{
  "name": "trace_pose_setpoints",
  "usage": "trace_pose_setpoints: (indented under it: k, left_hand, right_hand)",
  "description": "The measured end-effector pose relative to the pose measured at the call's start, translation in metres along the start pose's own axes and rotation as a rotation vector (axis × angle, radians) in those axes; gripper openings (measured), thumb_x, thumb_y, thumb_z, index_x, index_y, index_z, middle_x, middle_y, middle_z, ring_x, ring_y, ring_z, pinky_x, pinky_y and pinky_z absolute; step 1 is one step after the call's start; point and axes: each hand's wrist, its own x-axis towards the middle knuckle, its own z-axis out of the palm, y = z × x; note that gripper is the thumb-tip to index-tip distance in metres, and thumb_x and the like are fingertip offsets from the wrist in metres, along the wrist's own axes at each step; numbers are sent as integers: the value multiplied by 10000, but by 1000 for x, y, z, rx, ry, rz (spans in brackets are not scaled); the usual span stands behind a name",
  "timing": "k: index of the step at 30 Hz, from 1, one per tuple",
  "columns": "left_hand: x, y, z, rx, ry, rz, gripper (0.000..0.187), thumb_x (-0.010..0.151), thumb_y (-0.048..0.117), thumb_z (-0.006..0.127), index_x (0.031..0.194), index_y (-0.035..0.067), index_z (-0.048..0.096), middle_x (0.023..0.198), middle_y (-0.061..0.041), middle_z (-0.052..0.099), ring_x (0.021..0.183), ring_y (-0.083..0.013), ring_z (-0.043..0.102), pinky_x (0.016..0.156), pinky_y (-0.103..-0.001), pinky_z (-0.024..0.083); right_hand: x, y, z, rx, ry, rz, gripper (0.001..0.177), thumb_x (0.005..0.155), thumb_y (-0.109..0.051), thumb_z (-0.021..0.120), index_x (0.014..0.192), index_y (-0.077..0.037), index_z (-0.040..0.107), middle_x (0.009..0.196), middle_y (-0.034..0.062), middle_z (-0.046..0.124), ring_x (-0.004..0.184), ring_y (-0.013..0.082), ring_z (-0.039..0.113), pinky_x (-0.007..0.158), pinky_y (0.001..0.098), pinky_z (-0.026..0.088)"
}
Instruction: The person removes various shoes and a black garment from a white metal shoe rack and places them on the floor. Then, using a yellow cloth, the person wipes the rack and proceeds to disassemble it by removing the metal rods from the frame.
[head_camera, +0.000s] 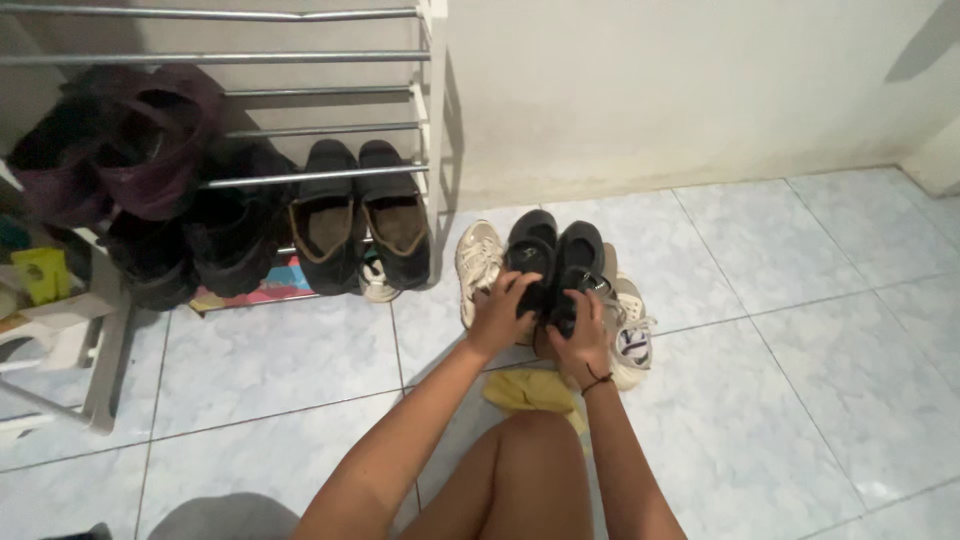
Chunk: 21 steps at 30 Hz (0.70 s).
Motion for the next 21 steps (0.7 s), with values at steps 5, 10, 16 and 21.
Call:
trace_pose_setpoints:
  k: [5,10,16,21]
  left_hand:
    - [-2,8,-13,-1,-112,-18,722,848,254,761,1498,270,446,1502,-135,446,1407,-353,409,1095,-638,252]
    - [-34,6,-67,-26,-108,-12,675,902,282,713,1507,222,418,1528,-117,439,1460,-334,389,1159,-619,218]
    - [-87,-21,-184,-38,374,-54,444,911,169,705,1344,147,611,1368,-88,626,1297,-311,552,1143,-466,389]
    - [-117,-62,-329,207,853,-65,393,900,93,673,1286,104,606,1418,-165,524,1339,-375,521,1155,-455,402]
  right_hand:
    - [0,1,9,209,60,-125,783,758,-116,790,1469,-81,463,1441,256,466,1279,445,515,1053,470,455]
    - [-2,-43,7,197,242,-176,635,833,-63,734,1423,-33,501,1403,240,530,1308,431,507,1108,484,423]
    - [-6,-171,23,386,462,-348,452,911,46,607,1350,-31,531,1435,204,523,1352,388,517,1170,476,432]
    - [4,-309,71,771,73,-419,526,898,15,633,1401,-41,486,1517,169,443,1340,307,543,1033,389,525]
